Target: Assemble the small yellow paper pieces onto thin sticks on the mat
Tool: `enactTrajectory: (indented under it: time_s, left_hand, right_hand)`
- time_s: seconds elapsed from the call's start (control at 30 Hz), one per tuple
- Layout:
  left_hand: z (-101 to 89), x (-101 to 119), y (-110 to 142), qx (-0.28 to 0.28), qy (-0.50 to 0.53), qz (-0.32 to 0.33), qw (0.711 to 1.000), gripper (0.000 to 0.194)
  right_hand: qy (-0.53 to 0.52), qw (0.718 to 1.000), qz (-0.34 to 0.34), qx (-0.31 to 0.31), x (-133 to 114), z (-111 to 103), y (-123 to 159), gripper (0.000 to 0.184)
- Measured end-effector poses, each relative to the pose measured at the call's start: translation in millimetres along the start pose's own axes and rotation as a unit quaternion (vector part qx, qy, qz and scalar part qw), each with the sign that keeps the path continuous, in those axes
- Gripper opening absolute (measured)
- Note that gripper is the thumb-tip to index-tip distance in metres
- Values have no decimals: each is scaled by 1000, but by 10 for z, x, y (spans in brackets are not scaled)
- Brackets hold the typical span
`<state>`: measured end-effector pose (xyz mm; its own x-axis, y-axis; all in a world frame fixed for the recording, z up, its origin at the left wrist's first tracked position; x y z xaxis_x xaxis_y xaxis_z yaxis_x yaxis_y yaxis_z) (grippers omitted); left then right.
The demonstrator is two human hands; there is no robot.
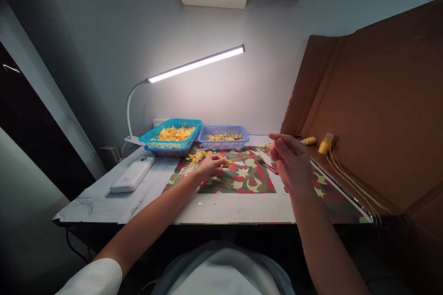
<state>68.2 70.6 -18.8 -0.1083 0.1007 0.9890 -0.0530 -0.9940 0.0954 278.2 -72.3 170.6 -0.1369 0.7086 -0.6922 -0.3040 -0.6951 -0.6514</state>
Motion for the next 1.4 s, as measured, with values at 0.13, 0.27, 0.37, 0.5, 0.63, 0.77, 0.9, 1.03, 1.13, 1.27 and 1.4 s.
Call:
enactTrajectory:
  time_s: [0.13, 0.27, 0.37, 0.5, 0.63, 0.77, 0.9, 1.03, 1.13, 1.27, 1.4]
  left_hand:
    - [-34, 28, -17, 6, 24, 9, 1000, 39]
    - [-99, 91, -35, 27, 47, 26, 998, 40]
    - [-127, 104, -64, 31, 75, 18, 997, 38]
    - [-129, 138, -77, 15, 154, -14, 988, 28]
    - [-68, 292, 15, -15, 208, -19, 978, 22]
    - [95, 453, 228, -63, 210, -12, 976, 24]
    - [447, 513, 620, -205, 189, -25, 960, 33]
    - [680, 394, 968, -293, 130, -55, 946, 38]
    - [704, 274, 1028, -291, 94, -75, 949, 37]
    - [584, 212, 934, -235, 92, -79, 964, 39]
    - [567, 213, 935, -223, 124, -84, 963, 37]
  right_hand:
    - [-33, 996, 78, -26, 132, -83, 316, 18]
    - [-43, 979, 197, -42, 465, -243, 750, 20]
    - [-56, 956, 284, -36, 766, -396, 987, 22]
    - [-39, 911, 405, -64, 1193, -544, 1181, 22]
    - [-5, 886, 458, -70, 1474, -693, 1196, 22]
    - [26, 867, 490, -83, 1698, -690, 1117, 28]
    - [77, 867, 489, -61, 1981, -614, 788, 28]
    - [98, 880, 464, -16, 2279, -432, 313, 17]
    - [91, 890, 447, 20, 2443, -315, 12, 10]
    - [82, 900, 427, 47, 2519, -277, -251, 7]
    - [100, 901, 419, 53, 2556, -292, -312, 10]
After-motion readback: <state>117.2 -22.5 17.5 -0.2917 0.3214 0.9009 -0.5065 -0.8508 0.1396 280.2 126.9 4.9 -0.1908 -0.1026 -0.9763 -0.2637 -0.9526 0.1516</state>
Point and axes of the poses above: each hand's wrist, its own y-axis away from the middle knuckle, its own z-axis out of the palm, x = y × z, the point moved 10 cm from there along -y, towards the middle knuckle, and after that the axes turned 9 degrees about x, right-handed, at the moved point
